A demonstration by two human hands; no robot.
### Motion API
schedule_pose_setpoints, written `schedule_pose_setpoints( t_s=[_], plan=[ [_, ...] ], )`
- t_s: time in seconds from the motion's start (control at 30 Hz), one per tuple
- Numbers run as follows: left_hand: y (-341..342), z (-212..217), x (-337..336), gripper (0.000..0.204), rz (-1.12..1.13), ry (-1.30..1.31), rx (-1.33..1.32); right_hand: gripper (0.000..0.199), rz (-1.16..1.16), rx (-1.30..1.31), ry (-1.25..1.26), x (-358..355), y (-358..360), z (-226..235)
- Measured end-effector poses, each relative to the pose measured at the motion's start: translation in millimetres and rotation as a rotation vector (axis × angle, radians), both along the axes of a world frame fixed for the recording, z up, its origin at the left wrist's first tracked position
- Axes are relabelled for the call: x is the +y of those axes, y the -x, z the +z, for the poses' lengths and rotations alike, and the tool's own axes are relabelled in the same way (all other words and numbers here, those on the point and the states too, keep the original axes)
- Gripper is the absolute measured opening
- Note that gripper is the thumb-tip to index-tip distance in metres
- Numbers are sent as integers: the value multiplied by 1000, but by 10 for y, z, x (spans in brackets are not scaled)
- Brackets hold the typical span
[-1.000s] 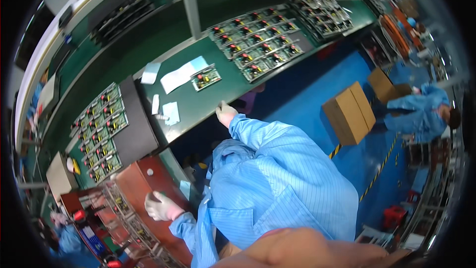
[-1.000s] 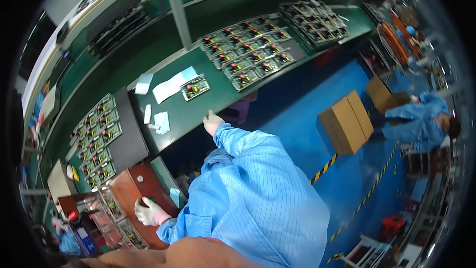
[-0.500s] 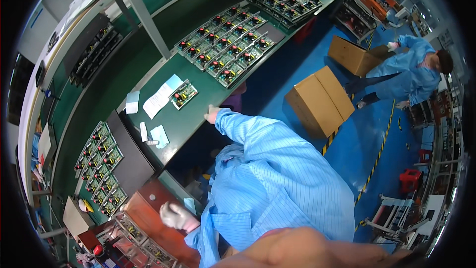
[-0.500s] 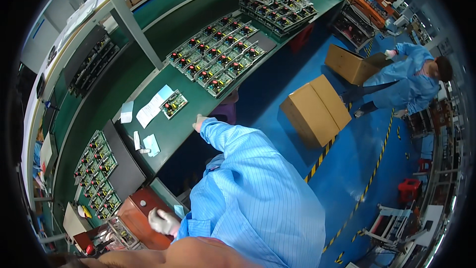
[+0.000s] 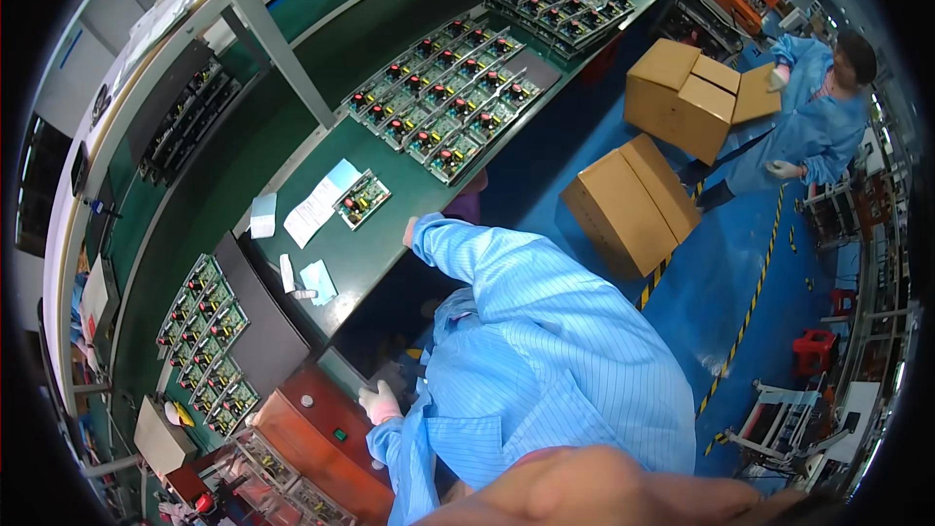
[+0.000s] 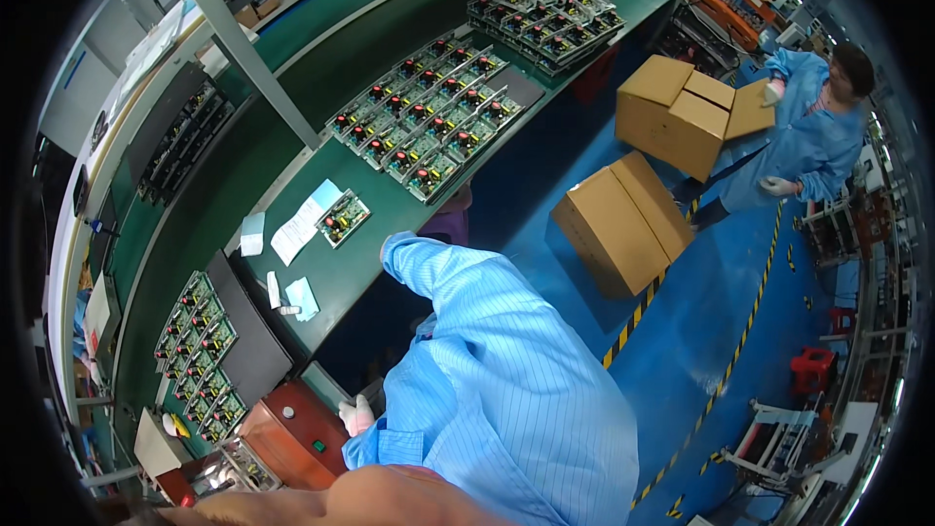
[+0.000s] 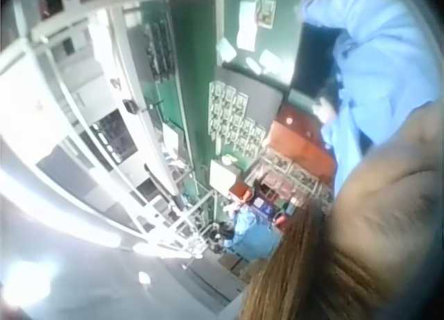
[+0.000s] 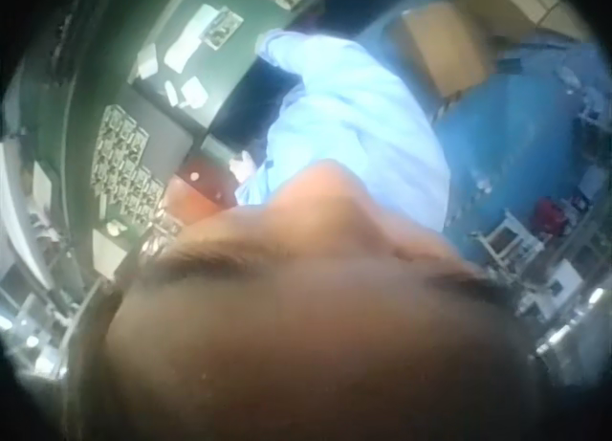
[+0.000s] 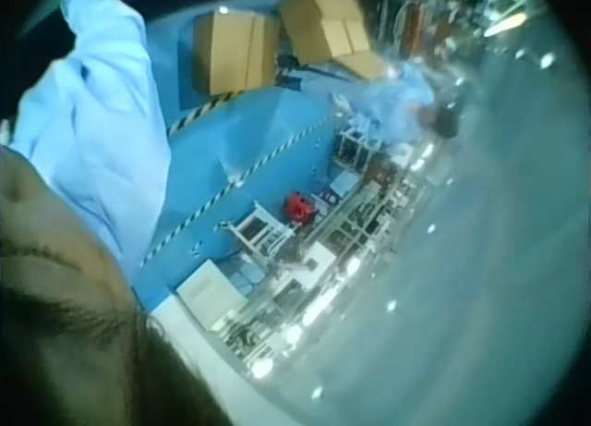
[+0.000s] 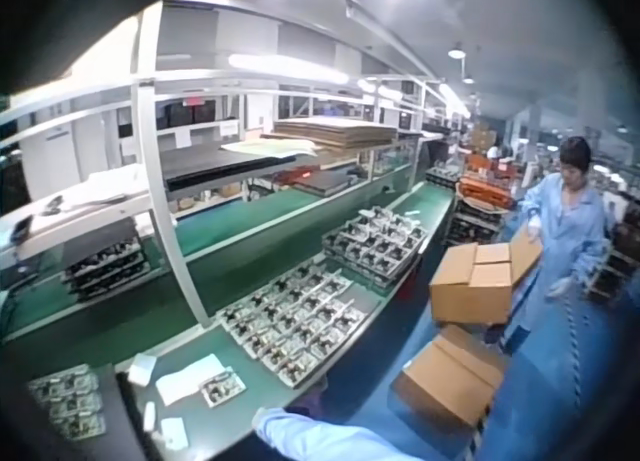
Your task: Placing printed circuit boards (PCBs) into a testing fixture and organizing them into storage trays and boxes.
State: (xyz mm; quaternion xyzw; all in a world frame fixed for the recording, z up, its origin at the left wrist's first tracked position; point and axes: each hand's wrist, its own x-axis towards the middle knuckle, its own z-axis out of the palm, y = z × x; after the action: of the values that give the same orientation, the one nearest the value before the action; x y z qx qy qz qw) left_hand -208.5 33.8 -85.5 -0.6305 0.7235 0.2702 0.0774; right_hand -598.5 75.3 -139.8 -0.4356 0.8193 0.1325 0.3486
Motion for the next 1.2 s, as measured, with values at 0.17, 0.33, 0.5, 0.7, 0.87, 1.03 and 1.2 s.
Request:
schedule_pose_setpoints(
  t_s=[0.17,0.33,0.5,0.7,0.87,1.03,1.2],
  plan=[
    [78,42,-47,55,0,-15,-35,32,36,-22,29,64,1,206],
    [55,34,-39,57,-21,-22,-49,32,-369,-50,172,45,3,113],
    [53,9,-58,58,-38,-18,-67,23,-170,10,86,-15,58,-61],
    [27,-53,-73,58,-48,-12,-90,25,-274,-38,73,21,45,206],
    [70,33,-70,58,-56,-31,-88,25,-217,-40,29,8,105,195],
    [75,45,-70,57,-52,-51,-98,38,-118,-118,44,-4,102,190],
    [95,59,-79,58,-44,-58,-122,42,-357,-165,65,14,110,222]
  ],
)
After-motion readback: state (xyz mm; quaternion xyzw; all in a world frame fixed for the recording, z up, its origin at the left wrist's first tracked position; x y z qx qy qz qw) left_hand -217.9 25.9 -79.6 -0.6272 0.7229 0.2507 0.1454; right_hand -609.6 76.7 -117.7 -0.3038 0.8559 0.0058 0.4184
